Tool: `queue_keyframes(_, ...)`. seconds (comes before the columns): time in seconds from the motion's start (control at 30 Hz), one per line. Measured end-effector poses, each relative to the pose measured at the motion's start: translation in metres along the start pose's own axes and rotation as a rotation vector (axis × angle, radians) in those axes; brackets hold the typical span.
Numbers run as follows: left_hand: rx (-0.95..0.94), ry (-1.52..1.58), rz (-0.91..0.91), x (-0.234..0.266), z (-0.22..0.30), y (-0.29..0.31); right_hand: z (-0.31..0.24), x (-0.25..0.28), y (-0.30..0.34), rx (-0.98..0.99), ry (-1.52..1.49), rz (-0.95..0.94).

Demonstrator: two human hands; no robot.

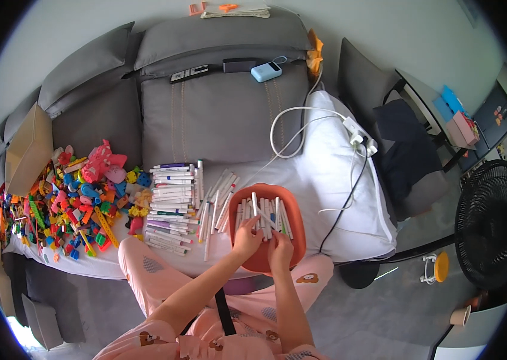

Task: The person picks up markers one by one and places them into a red bowl.

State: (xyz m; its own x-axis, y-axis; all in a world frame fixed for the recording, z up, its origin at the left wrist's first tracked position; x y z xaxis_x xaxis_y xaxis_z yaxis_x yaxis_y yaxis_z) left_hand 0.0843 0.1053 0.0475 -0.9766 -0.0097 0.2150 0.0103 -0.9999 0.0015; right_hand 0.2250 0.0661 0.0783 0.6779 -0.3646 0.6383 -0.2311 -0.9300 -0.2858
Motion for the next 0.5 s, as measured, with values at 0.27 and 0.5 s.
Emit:
queue_keyframes(0.27,-0.066,0.075,-0.054,-0.023,-0.003,0.004,-0.006,0.012,0.0,0.171,0.254,0.128)
queue_keyframes(0.5,-0.08,-0.027,0.314,0.119,-0.029,0.046,-0.102,-0.071,0.028,0.261,-0.275,-0.159)
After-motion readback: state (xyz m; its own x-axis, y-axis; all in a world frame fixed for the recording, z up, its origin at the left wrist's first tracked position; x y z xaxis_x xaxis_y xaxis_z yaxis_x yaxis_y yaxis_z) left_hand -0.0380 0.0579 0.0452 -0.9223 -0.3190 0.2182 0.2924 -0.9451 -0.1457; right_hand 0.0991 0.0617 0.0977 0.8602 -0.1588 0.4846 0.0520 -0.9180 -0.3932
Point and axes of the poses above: each hand's wrist, its own y-axis away from the middle knuckle, its own x-axis out of the back of the hand, z = x × y, the point moved 9 cm from there along -y, towards the middle knuckle, and after that the axes turned 1 degree about y, right-handed, at the moved point
